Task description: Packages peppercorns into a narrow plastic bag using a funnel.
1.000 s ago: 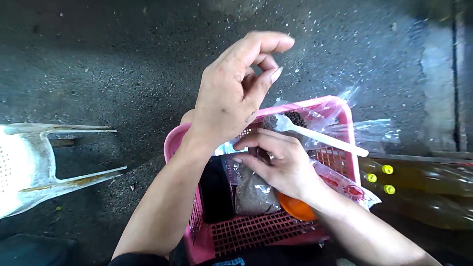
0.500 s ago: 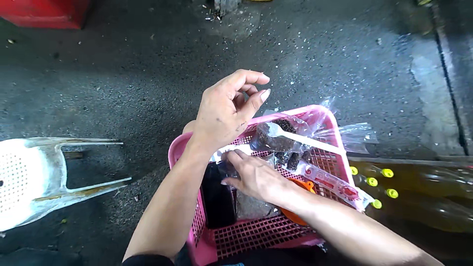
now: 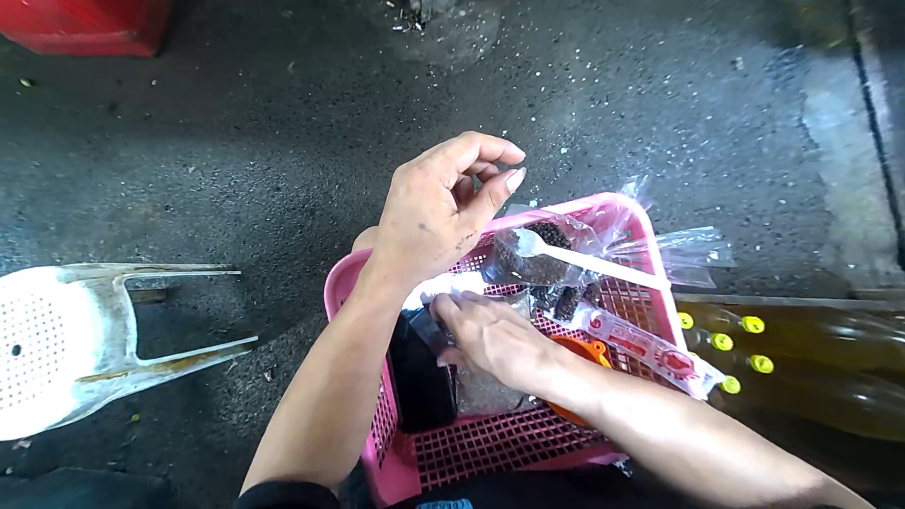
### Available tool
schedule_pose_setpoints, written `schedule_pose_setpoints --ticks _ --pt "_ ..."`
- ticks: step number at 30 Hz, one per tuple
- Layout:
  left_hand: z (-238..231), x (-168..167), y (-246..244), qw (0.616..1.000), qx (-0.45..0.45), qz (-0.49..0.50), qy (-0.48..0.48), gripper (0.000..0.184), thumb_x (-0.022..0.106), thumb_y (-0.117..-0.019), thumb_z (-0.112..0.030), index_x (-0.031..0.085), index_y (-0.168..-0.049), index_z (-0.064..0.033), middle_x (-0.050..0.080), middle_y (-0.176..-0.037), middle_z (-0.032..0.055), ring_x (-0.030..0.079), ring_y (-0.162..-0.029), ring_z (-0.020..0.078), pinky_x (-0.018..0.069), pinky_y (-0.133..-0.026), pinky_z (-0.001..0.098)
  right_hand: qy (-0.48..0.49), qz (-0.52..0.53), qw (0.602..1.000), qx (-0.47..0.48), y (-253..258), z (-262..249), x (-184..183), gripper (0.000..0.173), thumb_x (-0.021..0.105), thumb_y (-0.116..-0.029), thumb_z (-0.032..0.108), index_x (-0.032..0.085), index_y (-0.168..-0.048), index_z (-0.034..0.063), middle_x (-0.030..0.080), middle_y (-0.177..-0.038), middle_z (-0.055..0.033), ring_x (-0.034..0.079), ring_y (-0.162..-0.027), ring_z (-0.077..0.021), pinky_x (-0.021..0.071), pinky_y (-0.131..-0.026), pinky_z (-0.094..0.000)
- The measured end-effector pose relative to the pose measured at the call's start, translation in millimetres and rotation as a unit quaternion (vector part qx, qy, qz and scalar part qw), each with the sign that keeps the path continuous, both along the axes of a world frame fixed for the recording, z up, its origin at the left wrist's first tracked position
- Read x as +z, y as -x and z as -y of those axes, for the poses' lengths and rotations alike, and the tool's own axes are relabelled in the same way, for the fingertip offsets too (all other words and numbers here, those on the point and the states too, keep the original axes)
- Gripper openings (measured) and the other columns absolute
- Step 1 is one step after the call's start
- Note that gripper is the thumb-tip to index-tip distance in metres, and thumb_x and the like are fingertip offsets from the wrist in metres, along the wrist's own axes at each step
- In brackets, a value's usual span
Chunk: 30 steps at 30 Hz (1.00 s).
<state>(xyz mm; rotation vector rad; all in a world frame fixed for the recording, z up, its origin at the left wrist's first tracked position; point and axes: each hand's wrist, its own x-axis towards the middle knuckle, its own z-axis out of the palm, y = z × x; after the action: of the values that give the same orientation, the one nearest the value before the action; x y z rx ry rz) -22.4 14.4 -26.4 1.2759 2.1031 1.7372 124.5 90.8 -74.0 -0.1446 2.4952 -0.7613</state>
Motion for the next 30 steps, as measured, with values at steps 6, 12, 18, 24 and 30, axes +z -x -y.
schedule_pose_setpoints --ticks 6,12,18,24,30 --pt "3 0 1 1.0 0.002 0.0 -0.001 0.017 0.068 -0.0973 -0.012 0.071 -0.111 -0.0039 0.071 -0.093 -0.0013 0.061 -0.071 0.0001 0.0527 -0.063 0.0165 0.122 0.028 0.99 -0.058 3 -18 2 0.036 0.064 -0.0992 0.017 0.056 -0.133 0.0105 0.069 -0.098 -0.0058 0.069 -0.089 -0.0215 0.0572 -0.084 -0.0432" --pt "1 0 2 1.0 -0.004 -0.001 -0.002 0.016 0.068 -0.0976 -0.012 0.072 -0.111 -0.0036 0.071 -0.092 -0.0012 0.061 -0.071 0.0001 0.0521 -0.062 0.0164 0.016 -0.027 0.999 -0.035 -6 -14 -2 0.059 0.069 -0.09 0.06 0.072 -0.107 0.0036 0.067 -0.111 -0.0178 0.065 -0.108 -0.0353 0.0557 -0.09 -0.0514" --pt "1 0 2 1.0 -0.003 -0.006 -0.001 0.016 0.067 -0.0977 -0.012 0.071 -0.111 -0.0041 0.071 -0.093 -0.0017 0.061 -0.072 -0.0006 0.0521 -0.063 0.0158 -0.01 0.013 0.999 0.04 -6 1 -5 0.027 0.067 -0.0984 0.031 0.073 -0.108 0.0067 0.059 -0.122 -0.0187 0.055 -0.119 -0.0373 0.0476 -0.101 -0.0509" --pt "3 0 4 1.0 0.002 -0.003 -0.005 0.016 0.068 -0.0975 -0.011 0.071 -0.111 -0.0036 0.072 -0.094 -0.0011 0.062 -0.073 0.0 0.0533 -0.064 0.0167 0.326 -0.04 0.942 -0.065 -8 -28 1 0.018 0.069 -0.0958 0.028 0.072 -0.096 0.0106 0.071 -0.108 -0.0005 0.064 -0.1 -0.0047 0.0527 -0.084 -0.0234" --pt "6 4 8 0.996 -0.076 0.015 -0.037 0.028 0.06 -0.1022 -0.024 0.069 -0.113 0.0009 0.07 -0.091 0.0 0.061 -0.074 0.0016 0.0522 -0.065 0.018 0.55 -0.163 0.805 -0.149 -16 -44 24 0.016 0.063 -0.0946 0.0 0.06 -0.108 0.0079 0.075 -0.098 -0.0008 0.071 -0.09 -0.0063 0.0585 -0.082 -0.0223"
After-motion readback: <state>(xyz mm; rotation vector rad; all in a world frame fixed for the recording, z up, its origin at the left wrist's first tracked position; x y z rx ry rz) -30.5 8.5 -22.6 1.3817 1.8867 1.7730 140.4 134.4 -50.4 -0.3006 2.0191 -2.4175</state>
